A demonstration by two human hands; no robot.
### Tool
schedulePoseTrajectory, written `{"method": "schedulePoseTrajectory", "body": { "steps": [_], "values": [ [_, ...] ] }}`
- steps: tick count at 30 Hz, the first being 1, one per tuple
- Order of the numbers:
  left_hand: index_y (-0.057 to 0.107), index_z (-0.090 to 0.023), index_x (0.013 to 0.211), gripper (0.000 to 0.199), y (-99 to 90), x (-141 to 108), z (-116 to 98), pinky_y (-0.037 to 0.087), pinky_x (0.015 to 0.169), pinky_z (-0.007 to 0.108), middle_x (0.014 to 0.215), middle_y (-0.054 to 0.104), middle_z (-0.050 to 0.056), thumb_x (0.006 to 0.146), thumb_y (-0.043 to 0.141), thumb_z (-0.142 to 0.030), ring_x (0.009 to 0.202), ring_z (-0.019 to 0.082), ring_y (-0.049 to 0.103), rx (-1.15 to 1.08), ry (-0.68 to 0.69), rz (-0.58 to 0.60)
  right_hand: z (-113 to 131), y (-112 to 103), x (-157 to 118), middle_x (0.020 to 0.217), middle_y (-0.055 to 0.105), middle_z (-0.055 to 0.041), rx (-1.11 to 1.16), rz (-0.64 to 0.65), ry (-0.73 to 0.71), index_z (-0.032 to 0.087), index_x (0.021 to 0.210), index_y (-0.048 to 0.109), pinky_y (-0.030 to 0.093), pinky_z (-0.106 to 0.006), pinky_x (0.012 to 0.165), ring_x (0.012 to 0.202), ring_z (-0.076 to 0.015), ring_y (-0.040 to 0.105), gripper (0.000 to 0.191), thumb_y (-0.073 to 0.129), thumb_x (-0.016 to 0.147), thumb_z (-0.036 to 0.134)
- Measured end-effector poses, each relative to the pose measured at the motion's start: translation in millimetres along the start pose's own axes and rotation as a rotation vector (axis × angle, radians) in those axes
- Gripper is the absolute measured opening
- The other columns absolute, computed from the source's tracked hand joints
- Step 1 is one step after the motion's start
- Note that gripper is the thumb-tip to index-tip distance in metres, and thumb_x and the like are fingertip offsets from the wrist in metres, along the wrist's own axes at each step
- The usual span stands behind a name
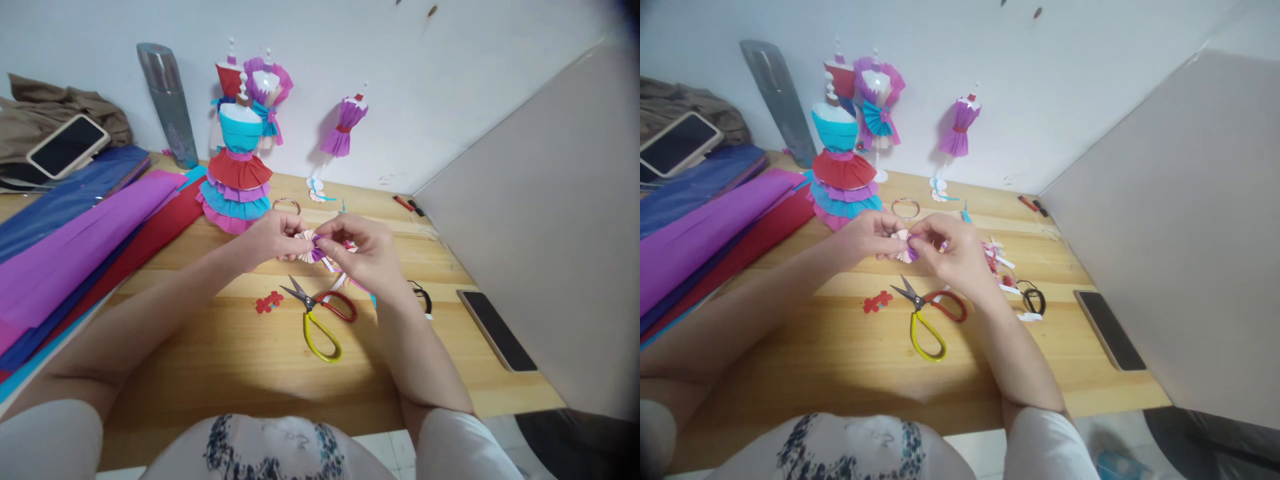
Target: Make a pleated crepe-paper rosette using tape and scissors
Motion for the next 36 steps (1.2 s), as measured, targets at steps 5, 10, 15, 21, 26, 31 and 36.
{"method": "schedulePoseTrajectory", "body": {
  "steps": [5,10,15,21,26,31,36],
  "values": [
    [0.068,-0.014,0.070,0.008,-0.5,1.2,0.5,0.037,0.046,0.017,0.056,0.062,-0.002,0.069,0.075,-0.017,0.048,0.007,0.051,0.007,-0.004,-0.009,-3.6,-5.7,0.9,0.066,0.069,0.0008,0.066,-0.129,0.060,0.023,0.073,0.069,0.045,-0.030,0.056,0.059,-0.0151,0.061,0.008,0.072,0.079,0.029],
    [0.069,-0.014,0.069,0.006,0.8,-0.3,0.5,0.043,0.054,0.019,0.060,0.066,-0.001,0.070,0.074,-0.014,0.055,0.008,0.057,0.018,0.023,-0.003,-2.6,-4.0,0.7,0.069,0.070,0.0005,0.100,-0.146,0.082,0.023,0.085,0.073,0.047,-0.030,0.059,0.060,-0.0149,0.061,0.012,0.076,0.076,0.030],
    [0.070,-0.013,0.067,0.008,0.7,-0.3,1.4,0.045,0.060,0.020,0.066,0.070,0.001,0.068,0.077,-0.013,0.064,0.010,0.063,0.048,0.052,-0.044,-7.6,8.3,1.9,0.065,0.069,0.0003,0.113,-0.067,0.130,0.021,0.072,0.070,0.046,-0.029,0.056,0.057,-0.0138,0.060,0.012,0.073,0.077,0.030],
    [0.074,-0.013,0.117,0.053,-9.9,-1.2,1.4,0.040,0.051,0.020,0.074,0.070,-0.001,0.068,0.088,-0.027,0.057,0.008,0.056,-0.061,0.039,-0.129,-12.7,0.1,3.2,0.068,0.070,-0.0001,0.217,-0.232,0.113,0.023,0.075,0.072,0.049,-0.031,0.058,0.061,-0.0159,0.062,0.016,0.079,0.076,0.037],
    [0.074,-0.012,0.084,0.051,-7.2,-2.0,0.8,0.040,0.047,0.021,0.064,0.064,0.003,0.075,0.081,-0.061,0.054,0.011,0.058,-0.102,0.089,-0.008,-13.4,-1.1,3.7,0.070,0.071,-0.0005,0.265,-0.311,0.102,0.023,0.079,0.072,0.055,-0.034,0.062,0.063,-0.0172,0.064,0.020,0.081,0.073,0.040],
    [0.066,-0.014,0.063,0.040,-6.3,-3.2,-4.2,0.038,0.048,0.020,0.058,0.058,-0.001,0.067,0.089,-0.046,0.050,0.006,0.049,-0.060,0.148,-0.103,-13.4,4.6,5.2,0.069,0.069,-0.0005,0.281,-0.299,0.095,0.022,0.078,0.071,0.054,-0.033,0.063,0.063,-0.0170,0.064,0.020,0.081,0.073,0.039],
    [0.069,-0.014,0.066,0.031,-8.0,-4.1,-3.1,0.036,0.047,0.021,0.062,0.062,0.001,0.069,0.085,-0.041,0.053,0.007,0.050,-0.125,0.138,-0.155,-12.4,5.0,5.9,0.069,0.069,-0.0010,0.243,-0.263,0.088,0.023,0.078,0.070,0.053,-0.034,0.063,0.064,-0.0181,0.063,0.025,0.081,0.074,0.044]
  ]
}}
Point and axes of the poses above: each hand's wrist, its own x-axis towards the middle knuckle, its own y-axis out of the palm, z = x × y, the point moved 5 cm from there along x, towards the middle knuckle
